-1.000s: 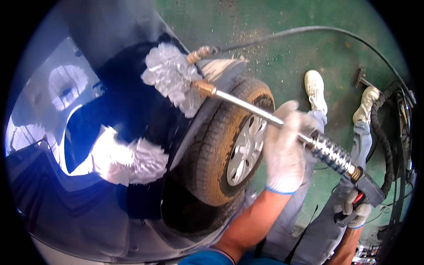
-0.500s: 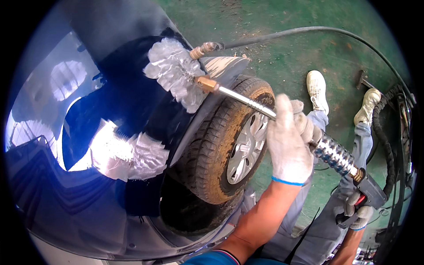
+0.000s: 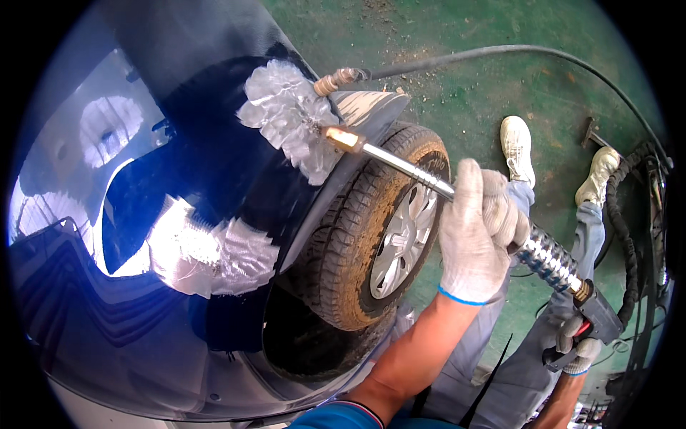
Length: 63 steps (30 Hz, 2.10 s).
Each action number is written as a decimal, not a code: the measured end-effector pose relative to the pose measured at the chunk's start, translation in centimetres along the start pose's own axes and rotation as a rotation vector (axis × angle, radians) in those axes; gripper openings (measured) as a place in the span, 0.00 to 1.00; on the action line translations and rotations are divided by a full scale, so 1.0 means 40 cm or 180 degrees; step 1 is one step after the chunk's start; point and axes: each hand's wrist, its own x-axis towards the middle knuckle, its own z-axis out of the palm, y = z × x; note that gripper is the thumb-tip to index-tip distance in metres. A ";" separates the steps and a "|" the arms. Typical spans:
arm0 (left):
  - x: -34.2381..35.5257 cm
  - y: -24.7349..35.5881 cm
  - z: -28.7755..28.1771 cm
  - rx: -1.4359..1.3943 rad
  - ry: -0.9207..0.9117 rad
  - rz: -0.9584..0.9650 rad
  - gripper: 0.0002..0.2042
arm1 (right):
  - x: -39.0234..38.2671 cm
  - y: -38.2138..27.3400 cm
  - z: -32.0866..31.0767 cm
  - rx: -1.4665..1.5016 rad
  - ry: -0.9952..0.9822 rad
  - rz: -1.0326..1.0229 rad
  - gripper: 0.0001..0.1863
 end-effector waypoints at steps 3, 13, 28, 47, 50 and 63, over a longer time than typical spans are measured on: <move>-0.011 -0.013 0.016 0.0113 0.0416 0.0252 0.18 | 0.007 -0.001 -0.024 -0.0003 -0.0130 0.0052 0.23; -0.034 -0.006 0.005 0.0244 0.0255 0.0327 0.17 | -0.008 0.003 -0.038 0.0171 -0.0143 0.0220 0.23; -0.030 -0.007 -0.016 0.0286 0.0130 0.0276 0.17 | -0.002 0.007 -0.041 0.0496 -0.0411 0.0402 0.17; -0.031 -0.143 0.000 0.0332 -0.0154 0.0403 0.12 | -0.012 0.013 -0.025 0.0435 -0.0114 0.0099 0.27; -0.032 -0.118 -0.042 -0.0025 -0.0595 0.0303 0.13 | 0.013 0.008 -0.017 0.0544 -0.0488 0.0495 0.27; 0.070 -0.014 -0.070 -0.1133 -0.2891 0.0266 0.28 | -0.011 0.027 -0.039 0.0356 -0.0431 0.0154 0.26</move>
